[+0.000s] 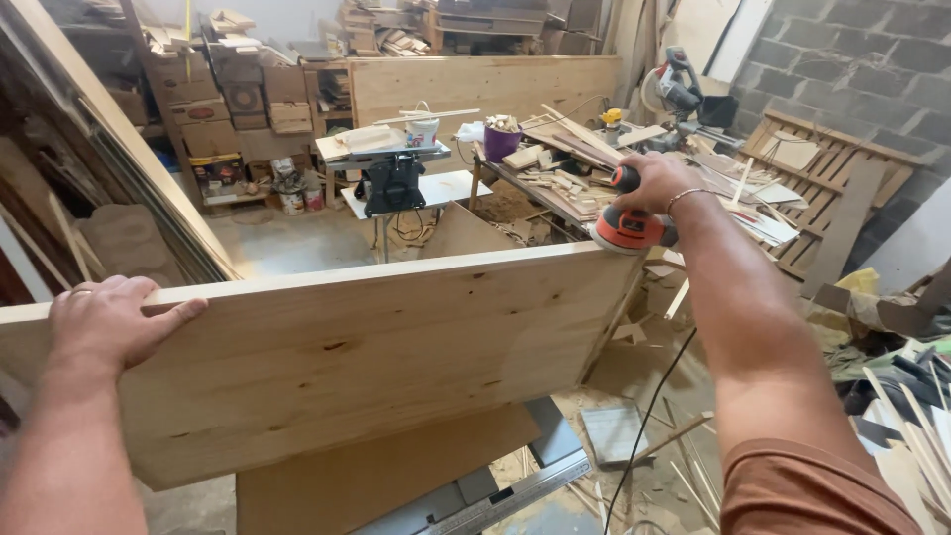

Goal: Sanding the edges and surface of a large wooden panel using an orbital sander

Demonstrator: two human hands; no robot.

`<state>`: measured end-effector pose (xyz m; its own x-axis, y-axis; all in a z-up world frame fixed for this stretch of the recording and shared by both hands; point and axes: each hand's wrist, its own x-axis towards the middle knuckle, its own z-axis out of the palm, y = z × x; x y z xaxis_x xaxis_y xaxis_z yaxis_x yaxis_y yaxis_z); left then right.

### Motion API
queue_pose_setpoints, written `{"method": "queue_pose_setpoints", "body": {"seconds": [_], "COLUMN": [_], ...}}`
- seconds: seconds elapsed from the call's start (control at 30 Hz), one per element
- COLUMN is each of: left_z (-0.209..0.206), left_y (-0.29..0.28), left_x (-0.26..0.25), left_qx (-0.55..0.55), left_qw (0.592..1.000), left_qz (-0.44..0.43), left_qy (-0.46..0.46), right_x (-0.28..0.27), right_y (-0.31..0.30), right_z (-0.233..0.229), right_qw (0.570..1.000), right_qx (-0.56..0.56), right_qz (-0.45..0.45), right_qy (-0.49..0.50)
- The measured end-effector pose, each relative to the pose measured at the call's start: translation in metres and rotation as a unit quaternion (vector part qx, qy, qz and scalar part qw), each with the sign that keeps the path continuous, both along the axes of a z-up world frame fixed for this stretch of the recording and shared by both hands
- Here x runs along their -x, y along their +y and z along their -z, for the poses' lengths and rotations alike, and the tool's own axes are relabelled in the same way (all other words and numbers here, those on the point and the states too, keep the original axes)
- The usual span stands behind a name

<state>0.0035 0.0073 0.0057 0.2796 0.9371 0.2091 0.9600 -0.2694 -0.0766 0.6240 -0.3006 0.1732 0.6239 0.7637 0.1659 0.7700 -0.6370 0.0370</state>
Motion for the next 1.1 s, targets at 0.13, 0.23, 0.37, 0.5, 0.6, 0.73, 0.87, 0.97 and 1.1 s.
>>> {"method": "queue_pose_setpoints", "body": {"seconds": [0.13, 0.23, 0.37, 0.5, 0.6, 0.73, 0.87, 0.97, 1.1], "left_z": [0.007, -0.001, -0.002, -0.002, 0.0, -0.002, 0.016, 0.017, 0.012], "left_y": [0.012, 0.007, 0.0, -0.001, -0.001, -0.004, 0.013, 0.016, 0.009], "left_x": [0.0, -0.003, -0.003, -0.004, -0.004, -0.006, -0.005, -0.005, -0.006], "left_qx": [-0.011, 0.008, -0.002, -0.009, -0.012, -0.01, -0.011, -0.037, -0.02], "left_qw": [1.0, 1.0, 0.999, 0.999, 0.999, 0.998, 0.995, 0.993, 0.993], "left_qz": [0.021, 0.021, 0.023, 0.036, 0.03, 0.035, 0.029, 0.041, 0.04], "left_qy": [-0.018, -0.008, -0.035, -0.038, -0.035, -0.047, -0.093, -0.107, -0.105], "right_x": [-0.019, 0.007, 0.027, 0.052, 0.07, 0.098, 0.114, 0.139, 0.186], "right_y": [0.015, 0.016, 0.036, 0.051, 0.064, 0.083, 0.103, 0.114, 0.13], "right_z": [0.017, 0.01, 0.015, 0.017, 0.02, 0.023, 0.033, 0.034, 0.03], "right_qw": [0.998, 0.998, 0.996, 0.991, 0.987, 0.977, 0.974, 0.971, 0.968], "right_qx": [-0.017, -0.019, -0.015, -0.018, -0.028, -0.042, -0.053, -0.059, -0.031], "right_qz": [-0.061, -0.059, -0.082, -0.124, -0.155, -0.203, -0.196, -0.221, -0.239], "right_qy": [-0.022, -0.016, -0.03, -0.049, -0.041, -0.053, -0.105, -0.067, -0.067]}}
